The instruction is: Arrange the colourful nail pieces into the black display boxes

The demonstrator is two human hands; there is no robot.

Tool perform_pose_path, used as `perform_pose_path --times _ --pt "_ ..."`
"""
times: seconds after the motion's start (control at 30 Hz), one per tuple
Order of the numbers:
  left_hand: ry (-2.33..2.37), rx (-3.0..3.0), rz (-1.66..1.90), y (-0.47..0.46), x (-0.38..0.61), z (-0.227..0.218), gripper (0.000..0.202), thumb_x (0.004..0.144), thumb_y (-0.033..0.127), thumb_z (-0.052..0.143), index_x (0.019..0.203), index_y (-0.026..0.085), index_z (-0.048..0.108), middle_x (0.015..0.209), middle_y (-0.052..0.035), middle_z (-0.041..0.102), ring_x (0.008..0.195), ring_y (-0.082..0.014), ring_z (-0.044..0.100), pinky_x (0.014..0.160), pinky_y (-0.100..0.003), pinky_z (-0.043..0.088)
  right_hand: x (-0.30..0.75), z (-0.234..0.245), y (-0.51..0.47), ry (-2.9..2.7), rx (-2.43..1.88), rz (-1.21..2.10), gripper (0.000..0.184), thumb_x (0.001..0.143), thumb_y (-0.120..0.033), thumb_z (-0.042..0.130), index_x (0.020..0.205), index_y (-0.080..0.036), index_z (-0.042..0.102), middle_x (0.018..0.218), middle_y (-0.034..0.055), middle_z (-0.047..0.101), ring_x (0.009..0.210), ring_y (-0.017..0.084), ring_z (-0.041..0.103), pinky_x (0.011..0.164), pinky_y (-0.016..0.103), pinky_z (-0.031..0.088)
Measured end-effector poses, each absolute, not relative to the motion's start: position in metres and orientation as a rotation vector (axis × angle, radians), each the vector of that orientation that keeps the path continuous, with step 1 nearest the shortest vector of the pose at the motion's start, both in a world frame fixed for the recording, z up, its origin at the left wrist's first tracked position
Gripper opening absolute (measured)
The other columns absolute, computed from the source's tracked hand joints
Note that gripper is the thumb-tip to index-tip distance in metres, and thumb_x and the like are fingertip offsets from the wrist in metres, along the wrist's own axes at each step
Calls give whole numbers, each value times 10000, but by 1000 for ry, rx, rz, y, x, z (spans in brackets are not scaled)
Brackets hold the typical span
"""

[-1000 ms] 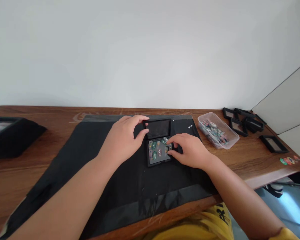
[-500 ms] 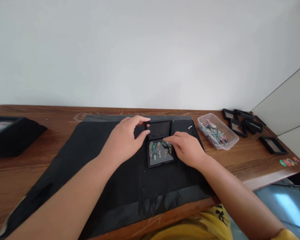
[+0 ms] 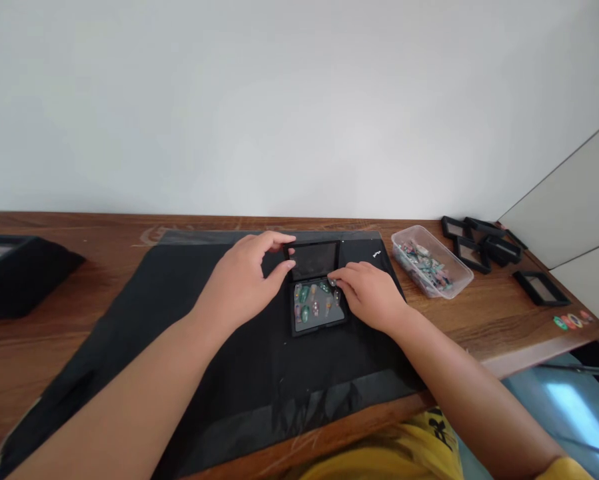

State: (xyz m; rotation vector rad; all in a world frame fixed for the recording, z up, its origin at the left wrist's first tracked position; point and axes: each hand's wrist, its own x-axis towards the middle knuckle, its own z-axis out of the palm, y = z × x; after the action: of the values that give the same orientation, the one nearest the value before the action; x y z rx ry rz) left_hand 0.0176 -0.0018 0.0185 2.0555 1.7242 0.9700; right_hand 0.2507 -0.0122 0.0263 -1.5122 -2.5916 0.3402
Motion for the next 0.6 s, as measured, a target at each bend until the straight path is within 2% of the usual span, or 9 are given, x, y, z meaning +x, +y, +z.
perform_pose_path --times 0.23,0.6 --pt "1731 2060 976 -2 18 19 337 865 375 584 1162 256 688 1115 -105 761 1096 -321 701 970 -490 577 250 25 -11 -2559 -1528 363 258 1056 -188 563 1238 -188 745 1143 88 765 1111 249 673 939 351 478" --pt "1711 2070 990 -1 17 18 336 873 370 579 1170 254 686 1111 -103 765 1103 -320 701 988 -500 573 250 21 -10 -2502 -1504 420 141 1003 -174 638 1097 -186 741 1024 66 760 1004 218 681 856 315 463"
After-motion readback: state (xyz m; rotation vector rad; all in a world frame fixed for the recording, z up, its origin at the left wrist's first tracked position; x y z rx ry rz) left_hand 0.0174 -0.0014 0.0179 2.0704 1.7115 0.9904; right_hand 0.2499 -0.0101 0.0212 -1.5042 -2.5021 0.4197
